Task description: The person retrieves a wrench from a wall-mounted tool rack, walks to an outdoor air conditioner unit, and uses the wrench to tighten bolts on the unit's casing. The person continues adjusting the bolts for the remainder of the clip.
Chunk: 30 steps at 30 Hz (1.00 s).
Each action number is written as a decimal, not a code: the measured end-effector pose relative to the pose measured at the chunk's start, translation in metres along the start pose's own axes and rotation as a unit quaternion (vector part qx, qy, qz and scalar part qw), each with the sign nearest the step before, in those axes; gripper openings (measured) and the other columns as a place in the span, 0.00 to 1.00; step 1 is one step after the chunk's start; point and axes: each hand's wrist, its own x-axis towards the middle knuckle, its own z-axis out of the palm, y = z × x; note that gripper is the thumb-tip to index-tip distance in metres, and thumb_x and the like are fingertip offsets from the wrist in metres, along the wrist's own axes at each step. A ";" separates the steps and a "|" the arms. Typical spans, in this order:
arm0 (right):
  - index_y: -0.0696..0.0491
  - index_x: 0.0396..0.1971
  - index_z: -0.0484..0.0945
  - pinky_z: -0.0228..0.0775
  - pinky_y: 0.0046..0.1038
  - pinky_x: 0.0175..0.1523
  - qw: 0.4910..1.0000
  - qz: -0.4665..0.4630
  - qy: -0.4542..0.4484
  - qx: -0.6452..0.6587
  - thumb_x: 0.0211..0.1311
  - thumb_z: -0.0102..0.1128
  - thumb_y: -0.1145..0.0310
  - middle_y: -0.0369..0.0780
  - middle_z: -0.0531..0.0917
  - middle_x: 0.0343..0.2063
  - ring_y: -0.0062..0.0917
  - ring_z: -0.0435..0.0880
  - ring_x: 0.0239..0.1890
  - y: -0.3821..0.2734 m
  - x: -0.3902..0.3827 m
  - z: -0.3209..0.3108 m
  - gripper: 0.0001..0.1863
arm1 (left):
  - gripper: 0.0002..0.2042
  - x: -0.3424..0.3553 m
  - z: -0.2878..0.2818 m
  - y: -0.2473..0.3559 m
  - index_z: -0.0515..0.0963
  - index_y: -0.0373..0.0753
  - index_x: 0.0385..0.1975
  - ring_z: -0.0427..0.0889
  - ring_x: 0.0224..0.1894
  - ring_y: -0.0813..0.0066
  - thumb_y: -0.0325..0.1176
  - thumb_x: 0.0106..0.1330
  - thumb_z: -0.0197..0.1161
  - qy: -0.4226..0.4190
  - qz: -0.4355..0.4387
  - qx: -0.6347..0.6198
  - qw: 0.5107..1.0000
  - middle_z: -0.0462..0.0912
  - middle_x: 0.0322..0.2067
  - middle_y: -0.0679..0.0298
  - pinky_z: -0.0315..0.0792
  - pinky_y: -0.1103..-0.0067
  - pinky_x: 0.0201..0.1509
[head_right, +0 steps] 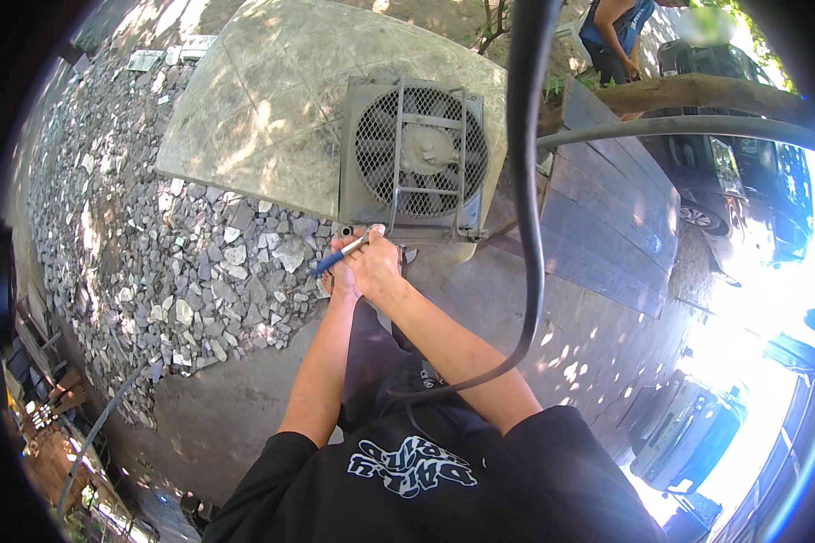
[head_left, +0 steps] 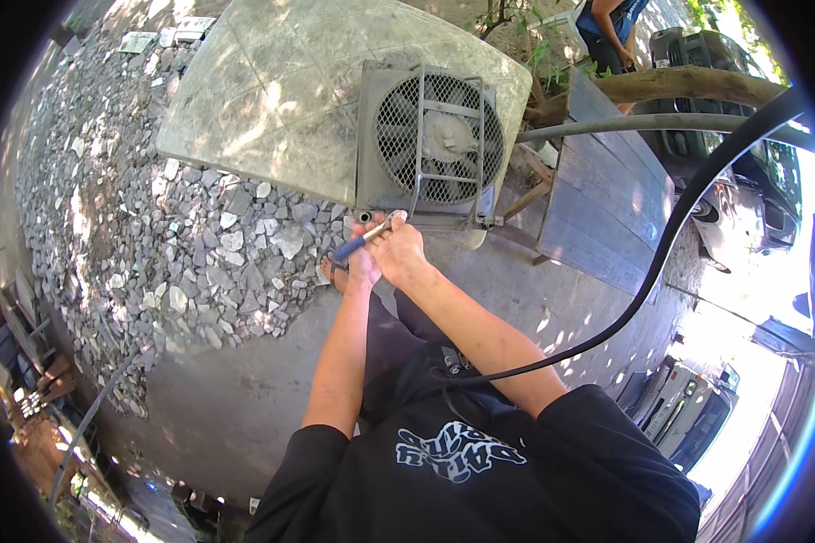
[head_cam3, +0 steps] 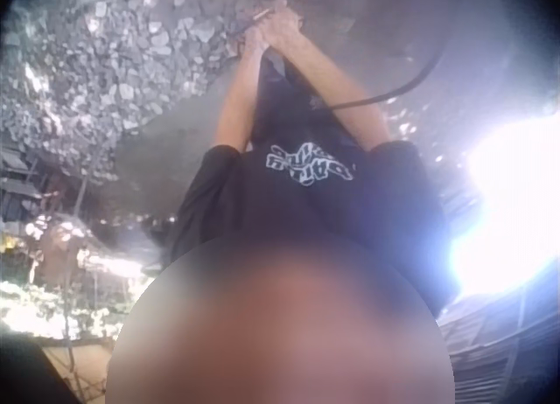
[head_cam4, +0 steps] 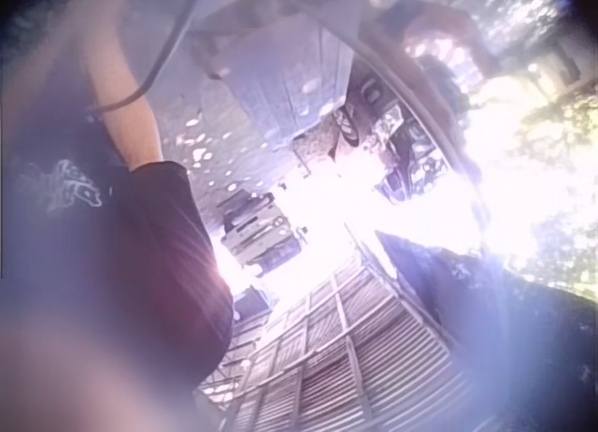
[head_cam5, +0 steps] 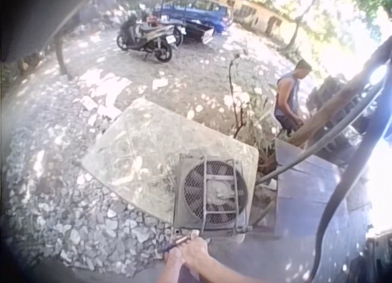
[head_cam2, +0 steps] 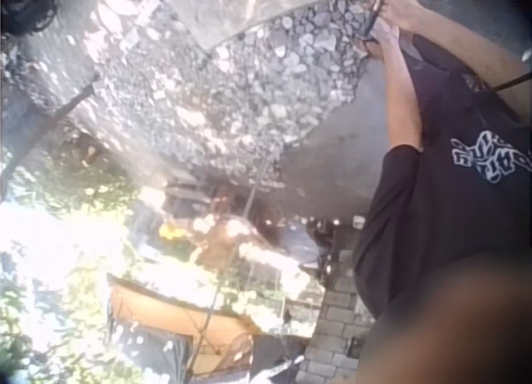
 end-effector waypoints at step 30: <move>0.60 0.46 0.77 0.76 0.47 0.59 0.893 -0.061 -0.065 -0.441 0.86 0.33 0.51 0.50 0.87 0.45 0.43 0.86 0.50 -0.036 -0.020 -0.020 0.29 | 0.22 -0.007 0.024 0.005 0.76 0.40 0.46 0.84 0.44 0.66 0.57 0.80 0.51 0.018 -0.025 0.033 0.999 0.81 0.42 0.61 0.79 0.68 0.51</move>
